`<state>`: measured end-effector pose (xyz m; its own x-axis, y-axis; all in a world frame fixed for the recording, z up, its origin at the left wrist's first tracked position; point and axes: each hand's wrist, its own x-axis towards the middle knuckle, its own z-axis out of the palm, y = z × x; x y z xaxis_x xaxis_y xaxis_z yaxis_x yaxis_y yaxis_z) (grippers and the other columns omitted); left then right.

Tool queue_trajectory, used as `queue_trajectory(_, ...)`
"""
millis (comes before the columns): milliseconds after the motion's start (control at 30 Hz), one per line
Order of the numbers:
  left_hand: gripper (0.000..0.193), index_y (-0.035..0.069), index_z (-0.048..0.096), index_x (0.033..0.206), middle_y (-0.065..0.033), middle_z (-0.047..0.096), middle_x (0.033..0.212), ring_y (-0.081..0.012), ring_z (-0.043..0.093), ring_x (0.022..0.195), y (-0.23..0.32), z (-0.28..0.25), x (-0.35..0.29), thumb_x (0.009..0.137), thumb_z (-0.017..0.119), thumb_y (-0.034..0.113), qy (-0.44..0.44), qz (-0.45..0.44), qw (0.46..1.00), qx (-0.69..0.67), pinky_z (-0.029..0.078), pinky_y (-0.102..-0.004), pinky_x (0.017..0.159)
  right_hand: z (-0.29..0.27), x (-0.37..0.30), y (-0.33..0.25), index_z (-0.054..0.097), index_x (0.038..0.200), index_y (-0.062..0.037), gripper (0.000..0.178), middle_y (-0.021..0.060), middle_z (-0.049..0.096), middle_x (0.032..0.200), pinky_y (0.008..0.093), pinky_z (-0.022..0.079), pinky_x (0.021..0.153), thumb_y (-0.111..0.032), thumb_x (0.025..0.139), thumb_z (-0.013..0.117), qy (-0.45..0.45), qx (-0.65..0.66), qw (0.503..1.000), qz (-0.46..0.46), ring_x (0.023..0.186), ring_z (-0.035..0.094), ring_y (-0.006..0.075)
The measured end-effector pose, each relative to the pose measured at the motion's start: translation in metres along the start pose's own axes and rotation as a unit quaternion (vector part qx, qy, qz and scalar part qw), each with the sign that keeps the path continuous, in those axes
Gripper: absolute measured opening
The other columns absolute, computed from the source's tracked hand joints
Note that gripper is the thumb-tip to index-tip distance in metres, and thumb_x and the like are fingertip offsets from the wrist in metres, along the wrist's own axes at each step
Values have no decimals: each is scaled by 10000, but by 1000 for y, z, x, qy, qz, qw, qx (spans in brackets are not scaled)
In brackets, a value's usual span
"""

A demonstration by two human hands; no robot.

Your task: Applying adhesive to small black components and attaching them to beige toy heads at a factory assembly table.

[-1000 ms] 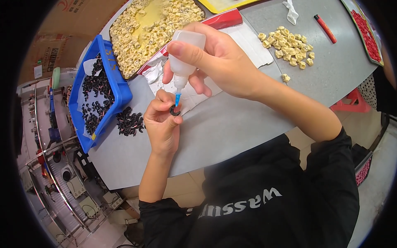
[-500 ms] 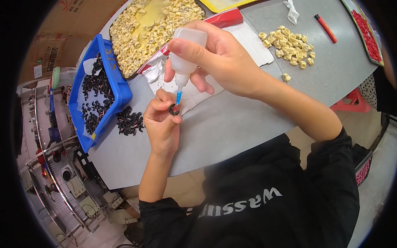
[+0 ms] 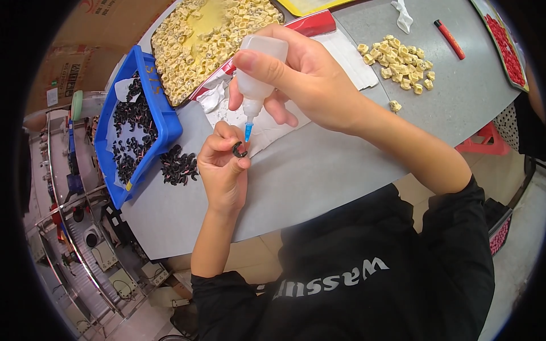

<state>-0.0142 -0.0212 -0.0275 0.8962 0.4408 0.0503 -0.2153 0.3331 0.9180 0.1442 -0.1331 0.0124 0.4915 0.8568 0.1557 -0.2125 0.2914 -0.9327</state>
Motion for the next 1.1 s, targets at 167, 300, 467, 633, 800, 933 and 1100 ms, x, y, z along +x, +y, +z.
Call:
queue_trajectory(167,275,47,620,835,-20,484,863,-108,482,794,2,2,0,615,761,-40,1,0,1000,0,423,-253,714,1,0,-1,408,985,-71,312,176,606,797,161,345,356,-379,928,401,-1,0,1000,4,395,441,66)
queue_trajectory(300,276,44,624,833,-20,483,863,-109,482,791,2,3,1,611,760,-49,3,3,1000,3,425,-254,710,1,0,0,408,986,-70,310,177,606,798,162,345,354,-374,930,399,1,4,1000,5,396,442,66)
queue_trajectory(467,278,43,627,830,-20,487,860,-109,482,791,2,4,1,606,761,-52,6,7,1000,8,425,-256,713,2,0,0,417,991,-65,318,178,606,799,162,347,356,-376,929,400,5,3,1000,-1,397,441,64)
queue_trajectory(633,287,43,627,835,-22,489,858,-112,481,797,0,3,0,601,766,-47,4,0,1000,11,417,-261,726,1,0,-3,444,975,-44,321,150,617,807,180,355,370,-359,915,449,29,12,1000,0,410,452,71)
queue_trajectory(800,280,39,622,831,-25,491,858,-113,479,796,0,3,0,605,764,-47,5,6,1000,19,412,-260,725,1,0,-2,456,951,-24,307,131,630,813,195,366,384,-325,905,493,36,23,999,2,423,469,82)
queue_trajectory(933,273,36,616,825,-26,493,858,-113,477,792,0,4,1,610,763,-45,7,6,1000,22,408,-259,720,1,0,-2,459,951,-24,305,129,632,815,195,370,386,-323,904,496,35,13,999,-6,427,472,80)
queue_trajectory(1100,272,37,616,826,-25,493,857,-112,474,790,-1,1,1,611,766,-35,6,6,1000,22,404,-255,719,2,0,-1,463,951,-25,302,128,633,815,194,373,389,-322,903,499,37,11,999,-2,428,472,78)
